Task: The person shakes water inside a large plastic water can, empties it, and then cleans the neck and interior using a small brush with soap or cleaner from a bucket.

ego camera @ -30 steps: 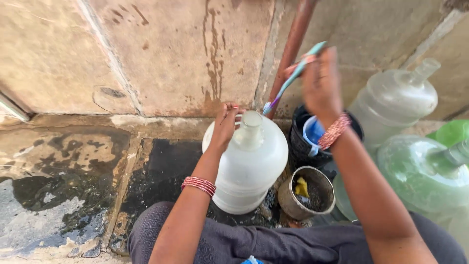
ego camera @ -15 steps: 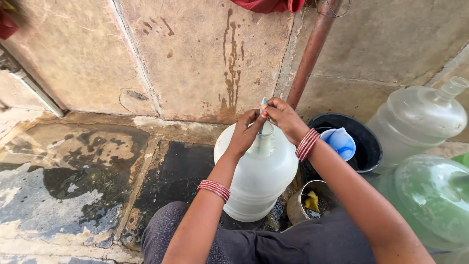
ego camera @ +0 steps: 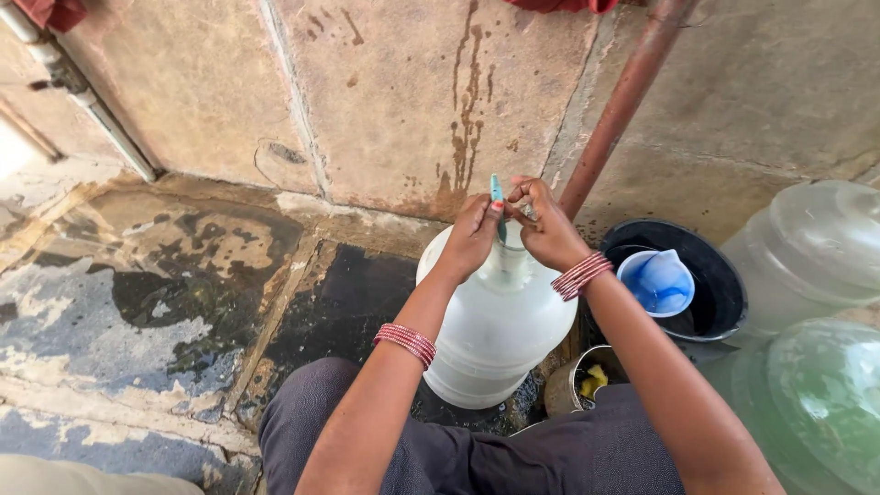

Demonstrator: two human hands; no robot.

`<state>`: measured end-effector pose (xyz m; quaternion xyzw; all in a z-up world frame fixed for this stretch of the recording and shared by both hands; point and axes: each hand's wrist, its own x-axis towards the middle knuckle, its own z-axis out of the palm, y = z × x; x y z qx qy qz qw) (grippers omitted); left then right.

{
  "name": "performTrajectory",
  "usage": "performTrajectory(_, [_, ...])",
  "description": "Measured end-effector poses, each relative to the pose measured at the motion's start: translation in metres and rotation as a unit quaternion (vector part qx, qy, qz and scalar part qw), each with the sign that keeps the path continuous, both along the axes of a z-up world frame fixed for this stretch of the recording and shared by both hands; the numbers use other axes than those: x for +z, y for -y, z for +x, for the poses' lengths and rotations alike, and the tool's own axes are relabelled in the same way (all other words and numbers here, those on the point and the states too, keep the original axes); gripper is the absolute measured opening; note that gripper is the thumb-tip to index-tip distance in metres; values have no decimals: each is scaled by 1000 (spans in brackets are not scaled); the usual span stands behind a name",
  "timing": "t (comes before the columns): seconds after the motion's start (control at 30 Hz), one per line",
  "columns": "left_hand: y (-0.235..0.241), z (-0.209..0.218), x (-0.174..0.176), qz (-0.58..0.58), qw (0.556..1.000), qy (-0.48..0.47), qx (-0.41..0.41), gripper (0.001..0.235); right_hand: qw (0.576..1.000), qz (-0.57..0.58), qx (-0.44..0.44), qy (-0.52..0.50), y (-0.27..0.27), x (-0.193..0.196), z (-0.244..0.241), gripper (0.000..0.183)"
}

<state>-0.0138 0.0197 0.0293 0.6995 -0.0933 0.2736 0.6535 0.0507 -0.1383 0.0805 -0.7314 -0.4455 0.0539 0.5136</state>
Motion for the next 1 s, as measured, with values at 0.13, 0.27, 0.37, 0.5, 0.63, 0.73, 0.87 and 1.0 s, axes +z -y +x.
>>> performTrajectory(0.13, [3, 3, 4, -20, 1000, -15, -11, 31, 981, -81, -1, 176, 7, 20, 3, 72])
performTrajectory(0.27, [-2, 2, 3, 53, 998, -15, 5, 33, 995, -14, 96, -33, 16, 38, 7, 63])
performTrajectory(0.37, [-2, 7, 1, 36, 999, -17, -33, 33, 999, -24, 37, -27, 12, 42, 3, 34])
performTrajectory(0.5, [0, 12, -2, -21, 996, -28, -84, 35, 999, -12, -52, 12, 4, 34, -7, 25])
performTrajectory(0.63, [1, 0, 1, -112, 980, -60, -153, 55, 994, 55, -97, 6, 12, 34, -22, 27])
performTrajectory(0.73, [14, -14, -3, 165, 981, -57, 79, 82, 989, 53, -128, 59, 16, 30, -46, 32])
performTrajectory(0.87, [37, -22, -18, 201, 957, -178, 114, 90, 970, 1, -137, 201, 8, 32, -63, 29])
performTrajectory(1.0, [25, 4, -27, 210, 977, -41, 3, 103, 965, -4, -167, 201, 9, 39, -64, 21])
